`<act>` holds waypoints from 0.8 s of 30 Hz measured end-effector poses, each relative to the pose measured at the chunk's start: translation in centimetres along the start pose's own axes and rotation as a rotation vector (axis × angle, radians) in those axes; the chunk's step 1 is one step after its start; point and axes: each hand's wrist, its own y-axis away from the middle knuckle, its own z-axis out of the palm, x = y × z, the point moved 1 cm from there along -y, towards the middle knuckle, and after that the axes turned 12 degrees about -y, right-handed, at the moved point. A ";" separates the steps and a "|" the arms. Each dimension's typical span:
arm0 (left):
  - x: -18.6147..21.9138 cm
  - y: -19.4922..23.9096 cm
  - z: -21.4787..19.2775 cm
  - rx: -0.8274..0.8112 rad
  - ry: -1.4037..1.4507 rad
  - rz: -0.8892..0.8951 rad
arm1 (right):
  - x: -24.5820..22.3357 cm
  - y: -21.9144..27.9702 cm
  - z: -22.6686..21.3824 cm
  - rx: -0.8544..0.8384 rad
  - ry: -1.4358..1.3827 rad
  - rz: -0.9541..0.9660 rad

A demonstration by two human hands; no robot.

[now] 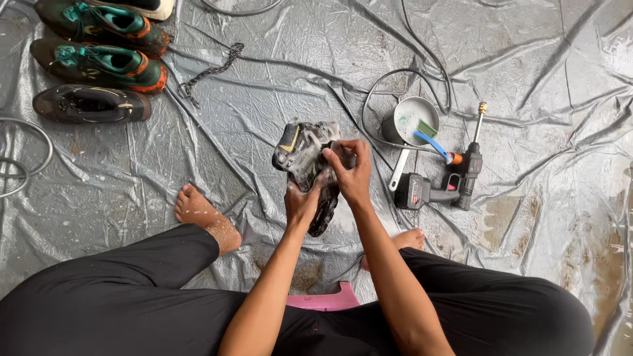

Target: The person scrubs a single sneaker with a sponge and then a brush while sitting on a small stool. They repeatedly dip the sponge into a metal pot containing soapy water to clean the shoe's upper and sole.

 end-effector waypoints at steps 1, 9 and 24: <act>0.0 -0.3 0.5 0.002 0.003 0.001 | -0.1 0.0 0.1 -0.003 0.000 -0.002; 0.2 0.5 0.5 -0.003 0.175 0.006 | 0.0 1.5 0.0 0.093 -0.149 0.269; 7.5 4.9 -3.1 -0.218 0.336 -0.037 | -2.4 0.4 0.9 0.049 -0.285 0.129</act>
